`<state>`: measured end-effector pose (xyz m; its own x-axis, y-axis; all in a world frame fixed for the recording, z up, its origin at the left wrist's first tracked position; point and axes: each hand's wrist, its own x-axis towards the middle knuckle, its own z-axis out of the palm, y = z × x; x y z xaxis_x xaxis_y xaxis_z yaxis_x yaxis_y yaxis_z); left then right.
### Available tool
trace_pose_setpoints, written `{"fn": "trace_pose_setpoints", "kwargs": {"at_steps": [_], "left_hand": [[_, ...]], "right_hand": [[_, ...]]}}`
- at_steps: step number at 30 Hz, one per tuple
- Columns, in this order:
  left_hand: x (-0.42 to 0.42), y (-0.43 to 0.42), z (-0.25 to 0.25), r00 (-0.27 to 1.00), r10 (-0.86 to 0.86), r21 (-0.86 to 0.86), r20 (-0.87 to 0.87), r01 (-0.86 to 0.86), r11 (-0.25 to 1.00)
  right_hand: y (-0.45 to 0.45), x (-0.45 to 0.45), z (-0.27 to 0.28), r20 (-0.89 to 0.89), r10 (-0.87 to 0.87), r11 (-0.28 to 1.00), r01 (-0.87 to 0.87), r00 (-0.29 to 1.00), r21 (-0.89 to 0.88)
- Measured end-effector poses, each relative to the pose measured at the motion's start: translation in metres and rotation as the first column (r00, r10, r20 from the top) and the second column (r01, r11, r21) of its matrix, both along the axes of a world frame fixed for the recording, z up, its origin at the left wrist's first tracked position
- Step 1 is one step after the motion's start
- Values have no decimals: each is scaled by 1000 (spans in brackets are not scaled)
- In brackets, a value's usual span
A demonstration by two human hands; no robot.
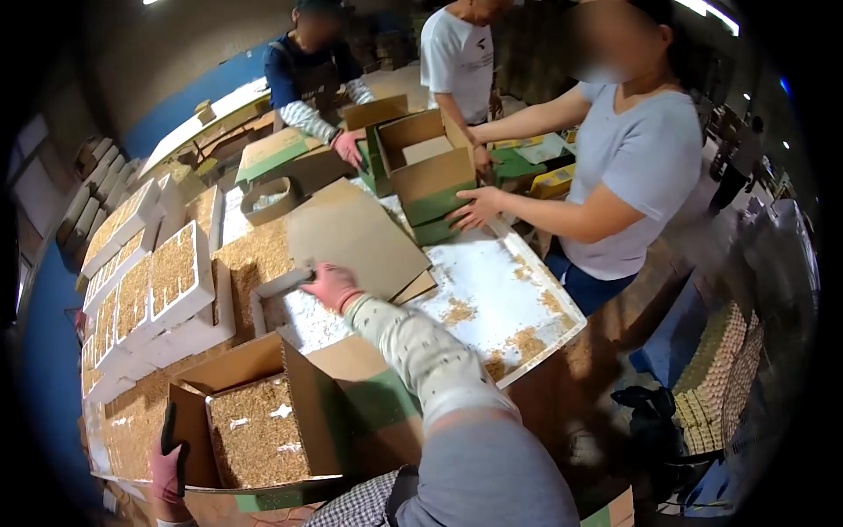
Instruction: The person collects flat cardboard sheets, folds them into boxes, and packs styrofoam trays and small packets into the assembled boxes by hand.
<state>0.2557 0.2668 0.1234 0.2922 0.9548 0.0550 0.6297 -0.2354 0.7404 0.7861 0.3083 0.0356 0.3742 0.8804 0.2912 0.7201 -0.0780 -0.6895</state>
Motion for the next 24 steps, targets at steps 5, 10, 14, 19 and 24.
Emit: {"fn": "trace_pose_setpoints", "kwargs": {"at_steps": [5, 10, 14, 19, 24], "left_hand": [[94, -42, 61, 991, -55, -75, 123, 65, 995], [54, -32, 50, 948, -3, -92, 319, 34, 995], [-13, 0, 73, 838, 277, 32, 470, -330, 943], [-82, 72, 2, 927, 207, 87, -312, -189, 978], [-44, 123, -119, 612, 131, 26, -780, -178, 984]], "right_hand": [[10, 8, -33, 315, -207, 608, 374, 926, -700], [51, 4, -98, 388, -195, 739, 395, 901, -546], [2, 32, 14, 317, -48, 987, 93, 947, -130], [-70, 46, 178, 188, 11, 967, -58, 982, 249], [-157, -8, 227, 21, 7, 974, -11, 1000, 228]]}}
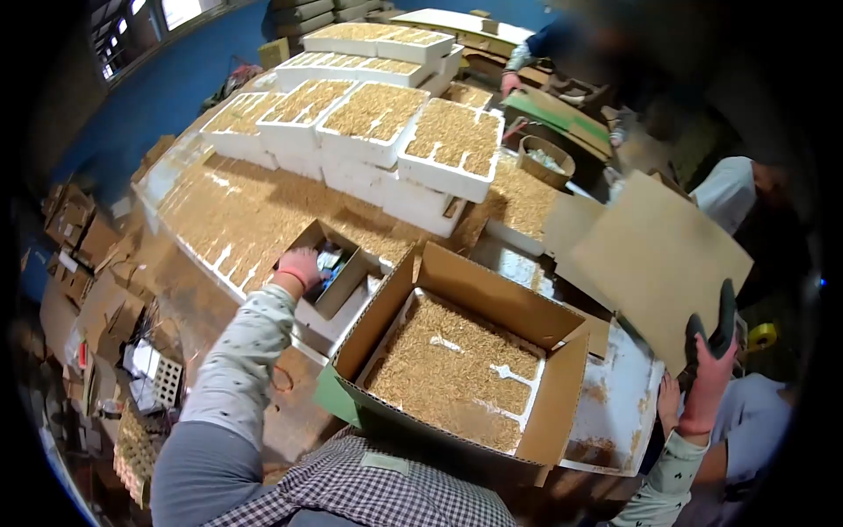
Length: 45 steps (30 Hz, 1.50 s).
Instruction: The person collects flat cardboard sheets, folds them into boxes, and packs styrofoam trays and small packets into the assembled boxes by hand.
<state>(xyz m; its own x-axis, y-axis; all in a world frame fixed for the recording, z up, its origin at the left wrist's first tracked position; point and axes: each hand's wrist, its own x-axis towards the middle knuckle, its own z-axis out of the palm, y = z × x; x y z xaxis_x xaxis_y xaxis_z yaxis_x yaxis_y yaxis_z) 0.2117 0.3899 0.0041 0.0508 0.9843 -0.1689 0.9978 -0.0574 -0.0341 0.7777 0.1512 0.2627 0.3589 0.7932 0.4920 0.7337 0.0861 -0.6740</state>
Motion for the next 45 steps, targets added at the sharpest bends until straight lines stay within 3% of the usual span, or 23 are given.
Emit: {"fn": "trace_pose_setpoints", "kwargs": {"at_steps": [2, 3, 4, 6, 12, 18, 19, 21, 23, 24, 26, 28, 29, 31, 32, 33, 34, 36, 38, 40, 42, 44, 45], "left_hand": [[-3, 11, -30, 988, 119, -251, -100, -140, 958], [-9, 20, -43, 990, 124, -205, -67, -135, 969], [-15, 25, -52, 991, 131, -50, -4, -131, 990], [-14, 2, 17, 997, 18, -118, -71, -26, 993], [-58, 32, 46, 997, 68, -203, 33, -60, 977], [-67, 57, 93, 990, 73, 80, 125, -83, 993], [-61, 59, 99, 995, 28, 147, 93, -42, 988], [4, 8, 159, 901, -148, 459, 408, -63, 886], [76, -65, 203, 654, -669, 837, 352, 99, 538], [102, -87, 207, 471, -869, 864, 151, 364, 347], [142, -143, 223, 335, -939, 461, 82, 822, 334], [131, -159, 258, 359, -901, 505, 245, 746, 435], [111, -154, 260, 406, -750, 523, 523, 542, 658], [118, -155, 276, 472, -819, 412, 327, 709, 573], [140, -176, 281, 459, -797, 292, 394, 759, 582], [151, -175, 268, 394, -846, 189, 360, 857, 479], [158, -164, 240, 323, -887, 88, 330, 925, 369], [164, -141, 200, 211, -935, -154, 284, 973, 173], [147, -176, 263, 352, -828, 45, 437, 910, 411], [81, -134, 245, 395, -783, 433, 480, 670, 603], [50, -125, 214, 554, -704, 411, 444, 572, 710], [67, -113, 140, 461, -392, 60, 796, 585, 809], [80, -115, 114, 553, -488, 31, 675, 639, 768]], "right_hand": [[-20, -49, 16, 16, 38, 999, -38, 999, 8], [-34, -39, 11, 134, 13, 1000, -14, 991, 9], [-49, -52, 13, -116, 87, 996, -83, 989, 44], [-79, -62, 17, -203, 44, 998, -35, 978, 50], [-112, -77, 27, -140, -20, 997, 30, 990, 70], [-136, -61, 43, -54, -153, 988, 154, 987, 2], [-134, -62, 41, -40, -170, 985, 170, 985, 4], [-133, -66, 38, -41, -235, 968, 238, 971, 76], [-124, -75, 32, -125, -296, 919, 318, 947, 231], [-119, -81, 29, -150, -315, 893, 346, 937, 287], [-112, -89, 29, -18, -89, 996, 89, 996, -18], [-98, -88, 20, -47, 354, 871, -347, 934, -349], [-76, -132, 30, -413, 4, 785, -259, 911, -563], [-35, -147, -52, 323, 359, 933, -346, 876, -99], [-16, -156, -64, 405, 484, 862, -341, 776, -376], [-8, -175, -44, 360, 662, 551, -101, 657, -828], [1, -185, -61, 443, 749, 504, 10, 493, -864], [-2, -183, -68, 637, 643, 692, 35, 426, -721], [-5, -178, -20, 672, 568, 739, 65, 475, -671], [-26, -128, -14, 715, 238, 905, 117, 657, -409], [-34, -100, -25, 502, 551, 598, 103, 667, -795], [-24, -121, -62, 228, 718, 550, -335, 658, -765], [-16, -140, -86, 100, 725, 477, -392, 682, -786]]}}
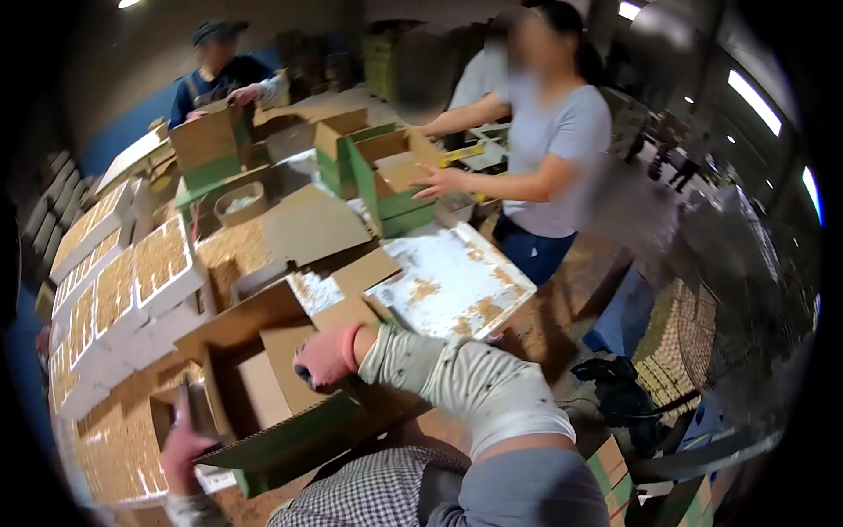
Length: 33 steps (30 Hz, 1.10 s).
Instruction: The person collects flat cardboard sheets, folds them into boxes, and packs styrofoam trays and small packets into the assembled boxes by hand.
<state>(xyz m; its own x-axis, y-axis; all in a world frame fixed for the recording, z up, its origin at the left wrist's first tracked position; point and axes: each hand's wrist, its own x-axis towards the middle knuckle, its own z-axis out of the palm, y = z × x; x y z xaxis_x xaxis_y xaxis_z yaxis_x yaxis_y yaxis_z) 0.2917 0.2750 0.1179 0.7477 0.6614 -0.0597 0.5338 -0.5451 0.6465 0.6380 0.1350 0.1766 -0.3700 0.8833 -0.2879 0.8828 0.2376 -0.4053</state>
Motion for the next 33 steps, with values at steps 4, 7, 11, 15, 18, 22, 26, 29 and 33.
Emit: {"fn": "trace_pose_setpoints", "kwargs": {"at_steps": [4, 7, 11, 15, 18, 22, 26, 29, 33], "left_hand": [[37, -55, -24, 810, 355, -490, 466, -97, 866], [33, -60, -10, 805, 383, -628, 453, -17, 778], [74, -53, -7, 862, 247, -560, 443, 51, 827], [169, -61, 13, 703, 462, -714, 540, 93, 693], [212, -1, 2, 975, -110, 61, 195, 100, 993], [213, 98, -99, 809, -22, 134, -588, 125, 983], [208, 82, -73, 947, 152, 184, -284, -102, 978], [191, 76, -12, 988, 132, 327, -79, -99, 940], [178, -1, 139, 994, 15, 693, -111, 67, 717]], "right_hand": [[-13, 19, -42, -778, -554, 751, 582, 295, -314], [-56, 7, -133, -566, -508, 757, 650, 649, 67], [-95, -13, -52, -725, -656, 653, 640, 211, -405], [-174, 85, -119, -722, -366, 415, 592, -587, -691], [-205, 150, -158, -692, -171, 406, 589, -702, -698], [-162, 177, -153, -608, 16, 50, 608, -794, -792], [-129, 216, -224, -748, -218, -359, 764, -627, -536], [-107, 200, -118, -925, -348, -284, 957, -155, -54], [-56, 114, 60, -326, -406, 368, 479, 854, 797]]}}
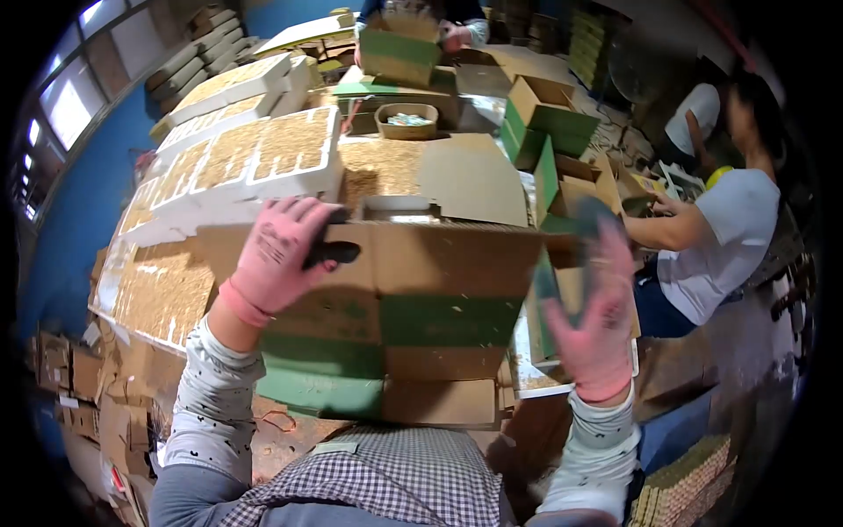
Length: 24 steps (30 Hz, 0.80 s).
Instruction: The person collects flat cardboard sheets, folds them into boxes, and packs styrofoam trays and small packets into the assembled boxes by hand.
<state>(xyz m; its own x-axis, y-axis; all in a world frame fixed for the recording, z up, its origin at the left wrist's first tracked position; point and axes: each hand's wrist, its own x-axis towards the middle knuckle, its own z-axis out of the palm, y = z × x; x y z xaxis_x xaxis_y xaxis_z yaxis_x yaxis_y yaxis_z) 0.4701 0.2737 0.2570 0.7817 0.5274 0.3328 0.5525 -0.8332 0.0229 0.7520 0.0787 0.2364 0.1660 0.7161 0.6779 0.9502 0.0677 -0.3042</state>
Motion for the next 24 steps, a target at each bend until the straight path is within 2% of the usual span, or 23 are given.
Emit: {"fn": "trace_pose_setpoints", "kwargs": {"at_steps": [1, 2, 4, 6, 7, 8, 9, 10, 11, 12, 13, 14, 15, 16, 17, 18, 19, 20, 21, 22, 23, 24], "left_hand": [[-2, -14, 0, 999, -32, 34, 7, 32, 999], [-8, -30, -3, 998, -62, 74, 19, 60, 995], [-28, -50, -29, 978, -61, 169, 198, 28, 985], [-48, -82, -25, 940, -123, 166, 320, 72, 983], [-60, -93, -29, 927, -174, 154, 334, 128, 980], [-71, -101, -30, 912, -225, 140, 344, 188, 972], [-77, -109, -23, 870, -344, 181, 353, 298, 937], [-87, -115, -4, 800, -526, 172, 289, 497, 850], [-93, -114, 7, 792, -561, 16, 242, 575, 818], [-97, -111, 16, 772, -604, -140, 201, 632, 762], [-103, -102, 33, 869, -361, -265, 339, 456, 850], [-109, -85, 47, 901, -87, -407, 426, 277, 870], [-112, -45, 19, 958, 117, -167, 261, -74, 983], [-109, -12, -12, 918, 362, 141, 163, -385, 912], [-104, -9, -5, 929, 362, -95, 76, -355, 930], [-99, -8, 7, 940, 340, -325, -7, -324, 888], [-94, -9, 22, 953, 292, -531, -85, -292, 796], [-87, -17, 38, 955, 227, -423, -189, -288, 859], [-88, -5, 27, 974, 13, -239, -225, -68, 969], [-88, 10, 13, 937, -184, -54, -298, 175, 983], [-73, 12, 8, 980, -178, -263, -93, 148, 953], [-54, 16, 21, 966, 4, -618, -260, -169, 768]], "right_hand": [[17, -26, 34, 410, 116, 983, -44, 905, -180], [34, -42, 43, 468, 326, 919, -158, 822, -362], [54, -59, 61, 179, 452, 693, -218, 874, -688], [73, -49, 75, -86, 478, 500, -350, 874, -792], [86, -46, 75, 130, 526, 449, -144, 841, -882], [94, -52, 82, 496, 679, 635, -94, 542, -767], [108, -68, 88, 454, 467, 700, -4, 759, -714], [130, -68, 83, 385, 397, 829, -145, 833, -541], [153, -66, 75, 364, 443, 856, -265, 819, -445], [164, -76, 54, 418, 434, 817, -153, 798, -556], [170, -93, 38, 468, 433, 760, -32, 771, -650], [163, -116, 37, 424, 398, 709, 20, 813, -704], [160, -110, 35, 513, 363, 862, -71, 777, -502], [159, -104, 33, 595, 304, 948, -175, 744, -265], [142, -100, 49, 516, 367, 928, -270, 774, -255], [121, -87, 63, 382, 534, 841, -429, 754, -329], [99, -71, 94, -277, 701, 330, -643, 657, -691], [86, -58, 97, -556, 709, -76, -738, 433, -671], [76, -60, 84, -302, 763, 172, -630, 571, -757], [67, -78, 67, -26, 742, 416, -491, 670, -765], [71, -86, 17, 55, 704, 557, -502, 708, -662], [76, -95, -31, 128, 651, 679, -499, 748, -538]]}}
